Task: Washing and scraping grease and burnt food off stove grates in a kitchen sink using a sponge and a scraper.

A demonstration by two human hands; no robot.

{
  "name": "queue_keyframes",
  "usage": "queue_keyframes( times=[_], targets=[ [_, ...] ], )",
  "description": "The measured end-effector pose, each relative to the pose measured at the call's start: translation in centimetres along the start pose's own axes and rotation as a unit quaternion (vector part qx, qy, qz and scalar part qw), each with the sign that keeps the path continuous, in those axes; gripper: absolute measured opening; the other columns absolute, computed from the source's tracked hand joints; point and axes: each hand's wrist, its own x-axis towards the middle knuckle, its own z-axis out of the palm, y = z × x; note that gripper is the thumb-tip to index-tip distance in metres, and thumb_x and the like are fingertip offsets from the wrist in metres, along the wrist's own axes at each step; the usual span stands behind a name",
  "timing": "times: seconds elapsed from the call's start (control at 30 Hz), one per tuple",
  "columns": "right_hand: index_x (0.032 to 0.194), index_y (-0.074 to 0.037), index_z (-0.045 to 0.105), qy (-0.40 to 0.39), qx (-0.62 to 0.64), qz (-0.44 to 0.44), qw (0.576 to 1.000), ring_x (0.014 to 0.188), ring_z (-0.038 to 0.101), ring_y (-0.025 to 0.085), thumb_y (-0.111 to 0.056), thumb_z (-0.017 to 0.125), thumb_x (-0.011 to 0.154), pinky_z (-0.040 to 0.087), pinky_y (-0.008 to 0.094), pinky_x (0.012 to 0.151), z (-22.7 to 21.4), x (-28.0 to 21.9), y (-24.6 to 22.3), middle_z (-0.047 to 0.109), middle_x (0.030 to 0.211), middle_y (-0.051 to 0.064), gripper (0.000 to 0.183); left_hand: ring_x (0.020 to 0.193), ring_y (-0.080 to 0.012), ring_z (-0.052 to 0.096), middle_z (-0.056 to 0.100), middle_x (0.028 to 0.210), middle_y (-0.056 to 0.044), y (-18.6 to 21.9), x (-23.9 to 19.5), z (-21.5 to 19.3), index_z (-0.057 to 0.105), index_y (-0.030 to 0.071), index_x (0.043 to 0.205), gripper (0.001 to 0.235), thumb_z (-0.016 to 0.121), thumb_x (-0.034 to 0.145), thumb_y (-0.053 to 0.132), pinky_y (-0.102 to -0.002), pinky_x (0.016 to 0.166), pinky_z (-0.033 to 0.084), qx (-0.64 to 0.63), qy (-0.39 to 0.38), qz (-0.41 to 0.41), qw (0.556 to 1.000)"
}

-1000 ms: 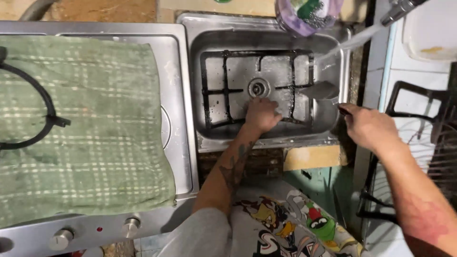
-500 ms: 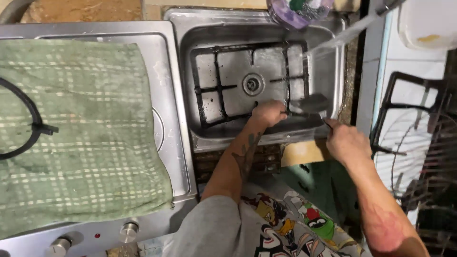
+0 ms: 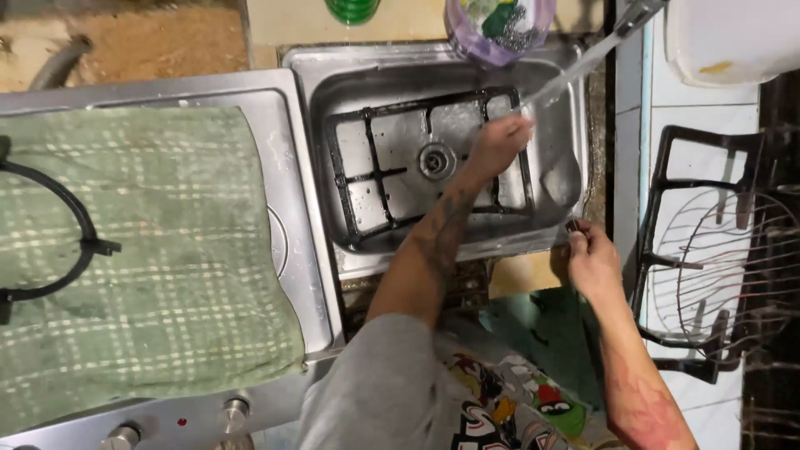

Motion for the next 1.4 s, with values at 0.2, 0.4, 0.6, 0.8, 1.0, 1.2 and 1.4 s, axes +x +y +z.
queue_keyframes(
  times=[0.2,0.4,0.6,0.8,1.0,1.2,1.4],
  targets=[
    [0.133,-0.003,0.068,0.032,0.032,-0.070,0.996,0.113,0.068,0.036,-0.016,0.063,0.097,0.050,0.044,0.096,3.4,4.8,-0.9,0.073,0.121,0.019,0.038,0.077,-0.0321,0.075,0.072,0.099,-0.025,5.0,9.9,6.1,0.060,-0.006,0.130,0.036,0.067,0.097,0.006,-0.040,0.065,0.065,-0.449,0.077,-0.145,0.878],
    [0.141,-0.002,0.070,0.177,-0.230,-0.188,0.938,0.100,0.054,0.048,-0.013,0.073,0.085,0.047,0.056,0.083,4.9,7.6,-1.6,0.064,0.116,0.028,0.058,0.052,-0.0057,0.042,0.074,0.086,-0.004,9.7,8.7,5.7,0.071,0.022,0.127,0.040,0.072,0.096,0.048,-0.022,0.045,0.026,-0.443,0.036,-0.212,0.870],
    [0.091,-0.020,0.059,0.057,0.263,0.065,0.961,0.071,0.054,0.011,-0.034,0.052,0.110,0.040,0.035,0.054,5.1,16.5,-7.4,0.062,0.083,-0.001,0.025,0.058,-0.0159,0.055,0.060,0.074,-0.006,22.5,-0.3,-3.7,0.067,0.009,0.122,0.077,0.039,0.084,0.071,-0.026,0.046,0.047,-0.081,-0.129,-0.149,0.977],
    [0.108,-0.010,0.068,-0.154,0.699,-0.015,0.698,0.086,0.074,0.017,-0.008,0.074,0.093,0.063,0.027,0.076,5.8,23.6,-12.5,0.071,0.094,0.005,0.016,0.077,-0.0363,0.061,0.065,0.080,-0.016,17.7,-11.5,-17.3,0.069,0.005,0.082,0.023,0.065,0.061,-0.005,-0.048,0.059,0.042,0.508,0.112,0.098,0.848],
    [0.091,0.008,0.072,0.268,0.136,-0.441,0.846,0.061,0.059,0.020,0.007,0.069,0.106,0.049,0.030,0.045,-0.3,22.3,-20.1,0.066,0.079,0.014,0.015,0.153,-0.0377,0.020,0.020,0.166,-0.022,23.3,-13.7,-21.0,0.014,0.003,0.161,0.086,0.069,0.094,0.013,-0.050,0.124,0.023,0.379,0.208,-0.304,0.849],
    [0.153,-0.023,0.053,-0.135,-0.183,-0.324,0.918,0.135,0.044,0.050,-0.022,0.074,0.084,0.036,0.057,0.111,0.2,29.5,-28.4,0.048,0.151,0.030,0.072,0.153,-0.0407,0.019,0.023,0.165,-0.024,19.9,-13.2,-21.8,0.012,0.004,0.162,0.082,0.061,0.098,0.023,-0.050,0.124,0.019,0.311,0.253,-0.345,0.849],
    [0.123,-0.001,0.073,0.067,-0.208,-0.397,0.892,0.099,0.070,0.047,-0.023,0.067,0.099,0.054,0.048,0.088,4.1,36.1,-24.6,0.075,0.113,0.027,0.033,0.143,-0.0408,0.042,0.040,0.157,-0.023,18.1,-13.4,-23.2,0.025,0.008,0.160,0.065,0.050,0.100,0.013,-0.048,0.117,0.036,0.283,0.297,-0.315,0.856]
  ],
)
